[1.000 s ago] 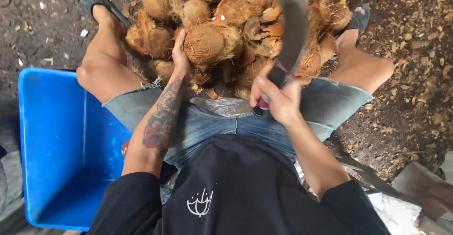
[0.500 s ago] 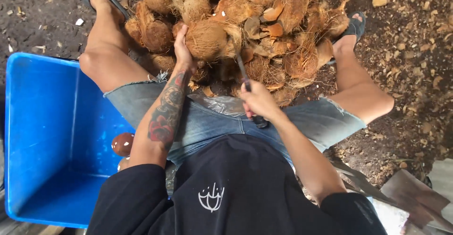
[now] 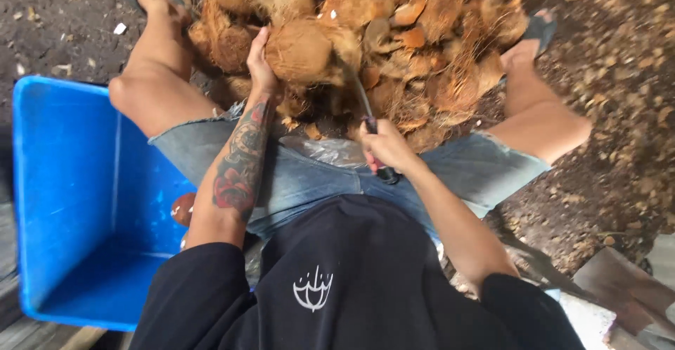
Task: Peeling the outer husk of coconuts using a machete and collecting the coconut water into a bucket.
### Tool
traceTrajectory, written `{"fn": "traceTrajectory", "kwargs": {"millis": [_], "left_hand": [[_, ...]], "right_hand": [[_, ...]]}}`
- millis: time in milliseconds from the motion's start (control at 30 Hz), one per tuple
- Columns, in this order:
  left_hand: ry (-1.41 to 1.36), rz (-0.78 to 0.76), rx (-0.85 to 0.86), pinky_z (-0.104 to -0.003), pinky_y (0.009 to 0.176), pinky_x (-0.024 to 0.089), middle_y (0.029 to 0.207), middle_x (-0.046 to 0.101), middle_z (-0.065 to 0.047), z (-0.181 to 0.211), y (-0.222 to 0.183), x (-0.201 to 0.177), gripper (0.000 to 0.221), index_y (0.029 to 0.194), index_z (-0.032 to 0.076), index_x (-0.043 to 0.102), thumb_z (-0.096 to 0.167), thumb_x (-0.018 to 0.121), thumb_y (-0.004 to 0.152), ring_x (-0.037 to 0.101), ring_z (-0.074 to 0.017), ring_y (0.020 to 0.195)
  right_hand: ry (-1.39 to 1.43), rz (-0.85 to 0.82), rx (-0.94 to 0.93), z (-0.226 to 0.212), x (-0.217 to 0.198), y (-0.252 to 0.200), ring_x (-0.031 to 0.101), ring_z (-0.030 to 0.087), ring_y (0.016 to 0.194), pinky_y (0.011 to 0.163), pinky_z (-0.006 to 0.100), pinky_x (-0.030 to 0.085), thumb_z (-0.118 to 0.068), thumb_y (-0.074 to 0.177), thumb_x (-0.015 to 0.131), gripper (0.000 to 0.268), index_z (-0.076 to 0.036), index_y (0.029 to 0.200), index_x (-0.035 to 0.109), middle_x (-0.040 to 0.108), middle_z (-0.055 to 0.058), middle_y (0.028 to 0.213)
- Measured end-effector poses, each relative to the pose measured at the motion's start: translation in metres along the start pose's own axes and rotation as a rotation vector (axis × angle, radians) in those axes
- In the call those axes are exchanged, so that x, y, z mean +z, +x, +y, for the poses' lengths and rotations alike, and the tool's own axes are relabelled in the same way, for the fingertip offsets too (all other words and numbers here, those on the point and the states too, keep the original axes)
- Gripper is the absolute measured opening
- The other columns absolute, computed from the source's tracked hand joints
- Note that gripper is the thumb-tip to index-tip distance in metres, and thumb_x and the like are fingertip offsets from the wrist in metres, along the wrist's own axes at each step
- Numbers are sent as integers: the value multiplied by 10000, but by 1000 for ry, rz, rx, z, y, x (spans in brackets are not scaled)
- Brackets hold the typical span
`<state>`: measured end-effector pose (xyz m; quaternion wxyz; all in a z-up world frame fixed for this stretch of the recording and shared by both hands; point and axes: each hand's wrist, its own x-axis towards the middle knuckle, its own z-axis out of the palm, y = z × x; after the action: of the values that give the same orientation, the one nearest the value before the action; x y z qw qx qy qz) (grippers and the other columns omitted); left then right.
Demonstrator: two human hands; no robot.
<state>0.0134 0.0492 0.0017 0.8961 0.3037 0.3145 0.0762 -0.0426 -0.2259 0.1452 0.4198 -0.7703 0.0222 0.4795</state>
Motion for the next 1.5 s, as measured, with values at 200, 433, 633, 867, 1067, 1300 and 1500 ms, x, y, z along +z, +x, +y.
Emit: {"fn": "traceTrajectory", "kwargs": {"millis": [200, 433, 633, 867, 1067, 1300, 1500], "left_hand": [[-34, 20, -81, -485, 716, 627, 1191, 718, -238, 8, -14, 29, 701, 1191, 17, 703, 575, 689, 768, 733, -394, 1031], [-103, -50, 84, -508, 998, 593, 1205, 754, -170, -9, 29, 33, 486, 1206, 99, 732, 450, 711, 871, 702, -351, 1175], [32, 93, 1, -565, 920, 634, 1217, 750, -195, -12, -9, 59, 697, 1284, 102, 677, 569, 665, 767, 734, -399, 1153], [59, 25, 28, -463, 928, 659, 1098, 813, -138, -25, -9, 35, 499, 1173, 83, 764, 467, 668, 869, 790, -314, 1063], [25, 91, -29, -601, 943, 638, 1301, 719, -205, -10, -30, 47, 693, 1294, 94, 698, 531, 682, 757, 697, -417, 1224], [-27, 123, -89, -516, 912, 627, 1193, 772, -188, -7, -10, 24, 637, 1257, 81, 718, 541, 621, 826, 735, -369, 1119], [1, 64, -107, -583, 1148, 489, 1462, 646, -221, -17, 15, -29, 821, 1486, 88, 621, 603, 733, 856, 638, -411, 1327]], "right_hand": [[347, -49, 34, -59, -32, -69, 570, 249, 425, 401, 345, 459, 1, 862, 456, 72, -71, 858, 453, 563, 137, 565], [727, -76, -969, -68, -86, -165, 587, 287, 585, 599, 399, 539, -167, 1002, 621, 177, -113, 989, 453, 550, 123, 673], [68, 327, -1192, -3, -79, -60, 677, 230, 677, 602, 323, 529, -31, 904, 500, 200, -38, 752, 631, 668, 98, 760], [347, -137, -80, 14, -32, -39, 536, 209, 389, 373, 331, 478, 10, 827, 464, 145, -113, 766, 416, 525, 100, 523], [568, -65, -472, -34, -54, -129, 555, 184, 423, 361, 254, 328, 75, 738, 492, 207, -83, 872, 495, 605, 123, 551], [270, 422, -1190, -21, -23, -42, 692, 268, 653, 663, 400, 593, -102, 907, 553, 194, -74, 716, 577, 662, 108, 692], [434, 66, 52, -14, 6, 21, 518, 226, 308, 313, 388, 480, -69, 729, 551, 78, -17, 673, 537, 468, 127, 437]]}}
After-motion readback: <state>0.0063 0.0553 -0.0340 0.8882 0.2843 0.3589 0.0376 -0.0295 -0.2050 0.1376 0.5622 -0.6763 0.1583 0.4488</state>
